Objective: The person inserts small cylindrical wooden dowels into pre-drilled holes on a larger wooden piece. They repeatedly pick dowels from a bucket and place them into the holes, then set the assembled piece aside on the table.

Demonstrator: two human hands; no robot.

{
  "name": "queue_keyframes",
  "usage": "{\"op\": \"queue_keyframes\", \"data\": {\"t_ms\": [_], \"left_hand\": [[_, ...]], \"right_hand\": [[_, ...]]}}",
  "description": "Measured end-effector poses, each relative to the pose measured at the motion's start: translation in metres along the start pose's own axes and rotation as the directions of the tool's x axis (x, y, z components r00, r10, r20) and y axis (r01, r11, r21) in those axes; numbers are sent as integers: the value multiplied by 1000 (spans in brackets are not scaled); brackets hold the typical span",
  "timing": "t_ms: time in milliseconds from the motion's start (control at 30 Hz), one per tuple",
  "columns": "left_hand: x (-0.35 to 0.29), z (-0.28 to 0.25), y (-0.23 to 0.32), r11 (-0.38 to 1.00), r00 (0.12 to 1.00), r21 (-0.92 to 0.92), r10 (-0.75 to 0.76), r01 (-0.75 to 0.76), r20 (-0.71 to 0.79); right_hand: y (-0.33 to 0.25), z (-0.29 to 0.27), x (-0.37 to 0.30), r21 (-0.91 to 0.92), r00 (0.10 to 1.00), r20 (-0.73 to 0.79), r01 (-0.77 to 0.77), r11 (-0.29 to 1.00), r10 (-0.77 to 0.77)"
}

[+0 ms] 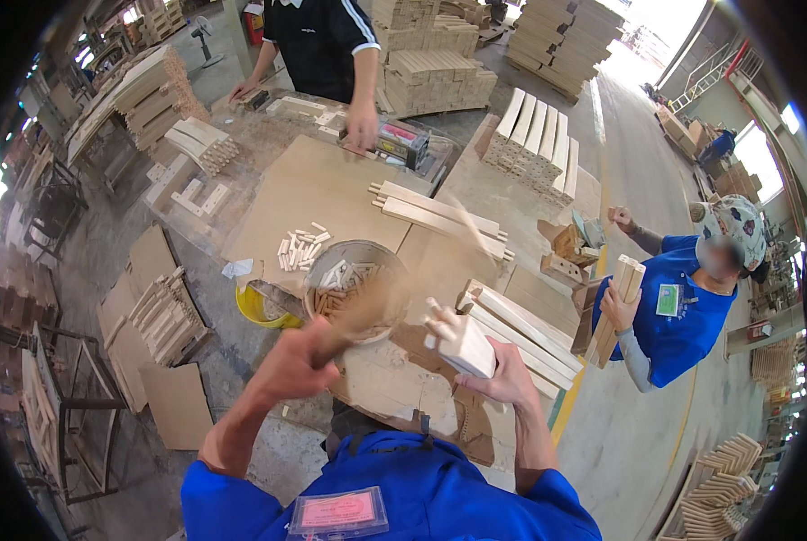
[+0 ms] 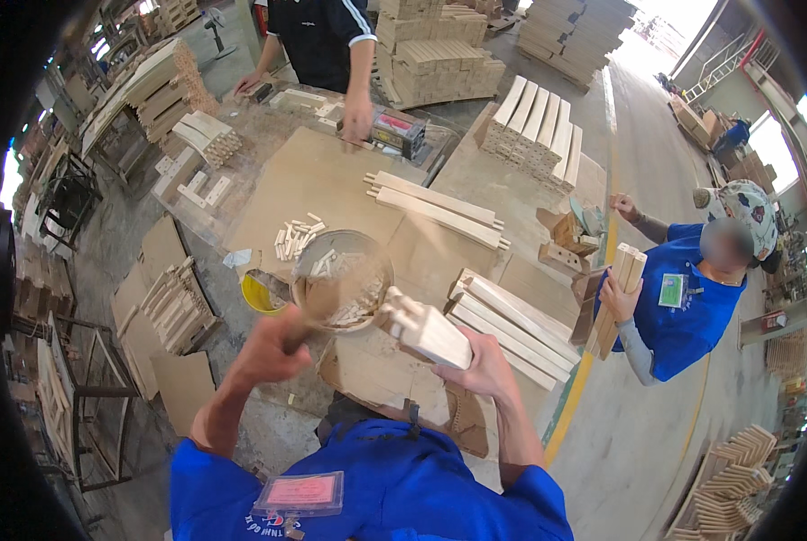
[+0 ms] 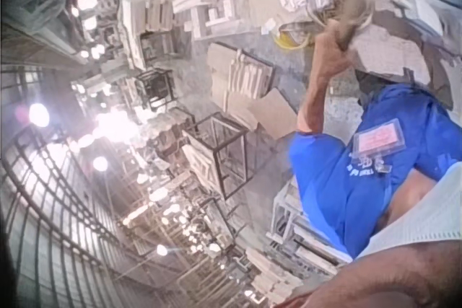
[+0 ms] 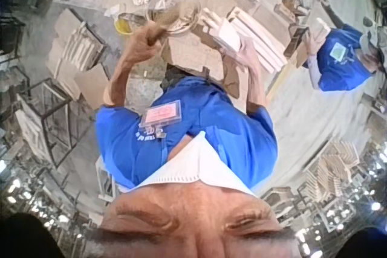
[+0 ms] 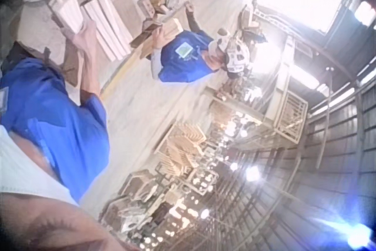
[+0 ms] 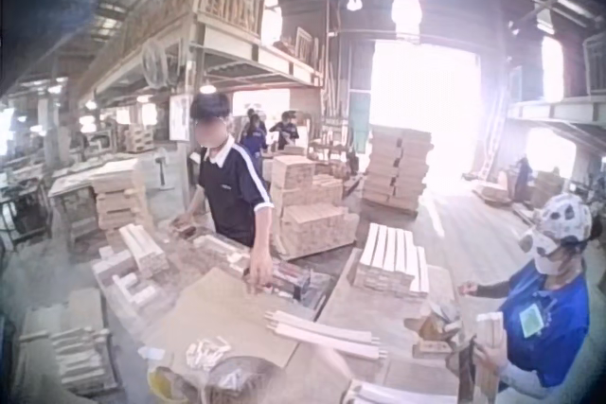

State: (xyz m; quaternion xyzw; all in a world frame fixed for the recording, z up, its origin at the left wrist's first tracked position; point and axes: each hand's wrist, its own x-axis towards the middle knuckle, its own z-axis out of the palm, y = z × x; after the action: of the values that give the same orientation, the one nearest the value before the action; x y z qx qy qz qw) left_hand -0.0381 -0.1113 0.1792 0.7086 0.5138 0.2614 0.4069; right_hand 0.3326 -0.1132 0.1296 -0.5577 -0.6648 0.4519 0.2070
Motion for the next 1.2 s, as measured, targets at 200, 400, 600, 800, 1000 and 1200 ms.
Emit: {"op": "queue_keyframes", "data": {"t_ms": [200,400,600,800,1000,1200], "left_hand": [[-11,22,-70,977,972,-118,-193,178,-135],[-32,65,-113,956,965,-275,-159,99,-206],[-78,88,-147,969,967,-4,-248,248,55],[-92,109,-165,924,913,152,-373,350,167],[-82,129,-177,902,915,251,-388,351,115],[-69,147,-172,866,924,369,-381,338,47]], "right_hand": [[-17,-21,79,-409,983,-54,137,902,-173],[29,-15,220,-655,995,-99,-54,753,-15],[56,32,317,-689,994,112,76,721,3],[61,73,388,-706,993,119,68,705,24],[44,73,394,-724,998,-32,13,690,-52],[65,-7,301,-611,946,-146,143,778,-288]]}}
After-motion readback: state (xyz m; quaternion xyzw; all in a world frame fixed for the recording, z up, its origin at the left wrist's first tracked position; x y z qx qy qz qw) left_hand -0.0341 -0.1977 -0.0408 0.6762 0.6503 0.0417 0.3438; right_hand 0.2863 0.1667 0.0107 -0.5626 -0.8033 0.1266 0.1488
